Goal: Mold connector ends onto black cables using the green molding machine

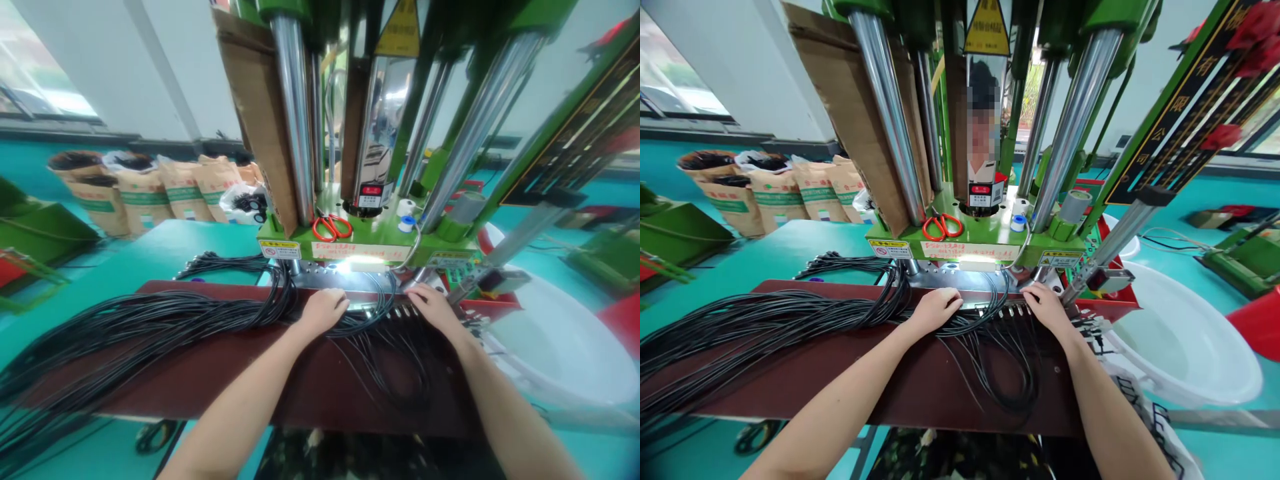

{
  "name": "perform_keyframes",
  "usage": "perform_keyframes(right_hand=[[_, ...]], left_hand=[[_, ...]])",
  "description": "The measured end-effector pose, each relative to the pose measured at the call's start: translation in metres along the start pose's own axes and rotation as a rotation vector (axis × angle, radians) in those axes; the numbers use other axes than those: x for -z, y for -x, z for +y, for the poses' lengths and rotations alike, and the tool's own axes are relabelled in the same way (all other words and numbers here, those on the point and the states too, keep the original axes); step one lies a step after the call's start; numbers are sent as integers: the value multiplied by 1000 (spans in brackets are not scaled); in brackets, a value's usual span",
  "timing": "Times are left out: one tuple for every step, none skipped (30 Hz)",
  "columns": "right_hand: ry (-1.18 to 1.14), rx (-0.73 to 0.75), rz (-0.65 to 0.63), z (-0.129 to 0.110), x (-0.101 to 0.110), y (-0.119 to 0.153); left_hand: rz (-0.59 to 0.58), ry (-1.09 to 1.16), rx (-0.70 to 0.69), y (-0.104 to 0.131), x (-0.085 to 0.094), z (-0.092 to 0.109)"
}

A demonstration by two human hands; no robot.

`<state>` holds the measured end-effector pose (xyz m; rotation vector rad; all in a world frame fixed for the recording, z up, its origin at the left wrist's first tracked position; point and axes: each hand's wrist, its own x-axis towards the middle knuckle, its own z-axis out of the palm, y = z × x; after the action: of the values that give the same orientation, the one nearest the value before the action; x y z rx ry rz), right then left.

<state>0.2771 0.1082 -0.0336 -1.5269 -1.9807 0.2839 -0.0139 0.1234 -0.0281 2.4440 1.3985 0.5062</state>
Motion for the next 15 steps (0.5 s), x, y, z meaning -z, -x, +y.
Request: perform_keyframes(right_hand=[[-1,2,0,0,0,0],[-2,3,2,1,0,0],[-3,3,4,1,-1,0],[-4,3,6,1,-1,0],[-5,3,7,1,-1,1],[-4,2,8,2,-1,1],[-4,0,9,2,-1,1],[-3,0,9,2,-1,1],[-1,0,8,2,-1,1],[0,0,7,3,-1,1],[1,0,7,3,-1,1],[3,0,7,3,-1,1],[4,0,8,3,-1,1],[5,0,8,3,-1,1],[7,0,9,4,-1,1]], left_hand=[[1,-1,0,0,0,0],[1,0,0,0,0,0],[0,0,-1,0,0,0],[-1,2,-2,0,0,0],[-1,3,-3,1,0,0],[0,3,-3,1,1,0],[1,2,-4,1,1,0],[1,2,-4,1,2,1],[1,2,-6,1,2,1],[2,2,-8,1,2,1],[2,1,-8,1,2,1],[3,2,-7,1,2,1],[3,2,-5,0,2,1],[5,1,-2,0,1,0],[6,1,-1,0,1,0]])
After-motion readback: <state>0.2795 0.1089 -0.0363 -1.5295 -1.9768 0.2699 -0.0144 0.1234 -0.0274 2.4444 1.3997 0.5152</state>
